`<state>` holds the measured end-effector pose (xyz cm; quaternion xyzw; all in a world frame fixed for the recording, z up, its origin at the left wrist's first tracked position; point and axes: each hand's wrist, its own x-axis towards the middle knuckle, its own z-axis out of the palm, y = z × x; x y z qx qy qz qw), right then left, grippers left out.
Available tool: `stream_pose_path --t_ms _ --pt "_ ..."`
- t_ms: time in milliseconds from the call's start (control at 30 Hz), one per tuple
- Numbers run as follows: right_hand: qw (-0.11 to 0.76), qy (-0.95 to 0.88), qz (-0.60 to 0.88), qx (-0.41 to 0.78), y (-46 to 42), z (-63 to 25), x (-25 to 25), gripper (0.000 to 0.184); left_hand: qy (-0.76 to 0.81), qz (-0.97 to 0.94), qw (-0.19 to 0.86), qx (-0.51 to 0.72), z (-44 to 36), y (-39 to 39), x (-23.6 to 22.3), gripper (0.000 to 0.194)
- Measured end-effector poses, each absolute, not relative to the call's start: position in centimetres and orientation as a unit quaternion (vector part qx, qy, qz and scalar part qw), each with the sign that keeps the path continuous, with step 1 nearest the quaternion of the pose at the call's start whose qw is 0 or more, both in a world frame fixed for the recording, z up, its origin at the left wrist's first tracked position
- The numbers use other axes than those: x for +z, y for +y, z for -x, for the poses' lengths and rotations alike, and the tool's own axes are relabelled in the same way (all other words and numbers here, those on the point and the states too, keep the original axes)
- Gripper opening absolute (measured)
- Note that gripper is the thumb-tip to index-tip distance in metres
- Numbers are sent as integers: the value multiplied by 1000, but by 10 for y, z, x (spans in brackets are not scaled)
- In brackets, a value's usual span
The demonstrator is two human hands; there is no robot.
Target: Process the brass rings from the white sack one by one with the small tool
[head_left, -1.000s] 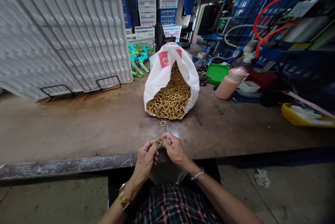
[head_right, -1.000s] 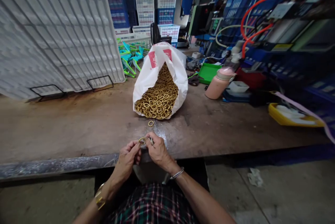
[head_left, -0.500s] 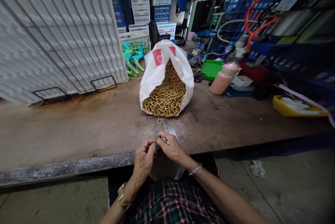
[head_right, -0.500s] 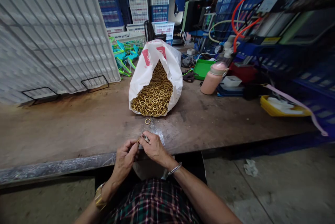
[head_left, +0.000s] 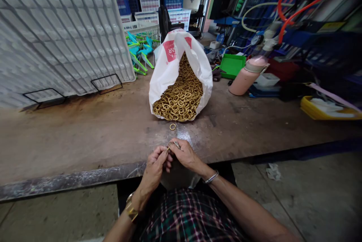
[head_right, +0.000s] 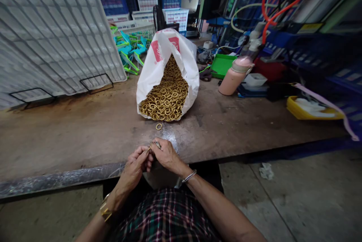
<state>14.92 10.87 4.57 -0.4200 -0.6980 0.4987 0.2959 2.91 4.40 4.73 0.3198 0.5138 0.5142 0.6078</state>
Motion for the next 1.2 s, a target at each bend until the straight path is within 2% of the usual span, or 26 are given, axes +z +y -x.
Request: stream_pose_path --t_ms 500,633,867,1200 --pt "301 -652 403 568 113 -145 40 23 456 -292 650 534 -23 43 44 23" --pt "279 -709 447 469 112 -147 40 19 460 -277 641 549 -23 42 42 24" --pt "123 -845 423 303 105 -150 43 18 452 -271 641 558 -24 41 38 22" --pt "86 -870 392 287 109 -152 49 20 470 -309 620 547 -24 40 35 23"
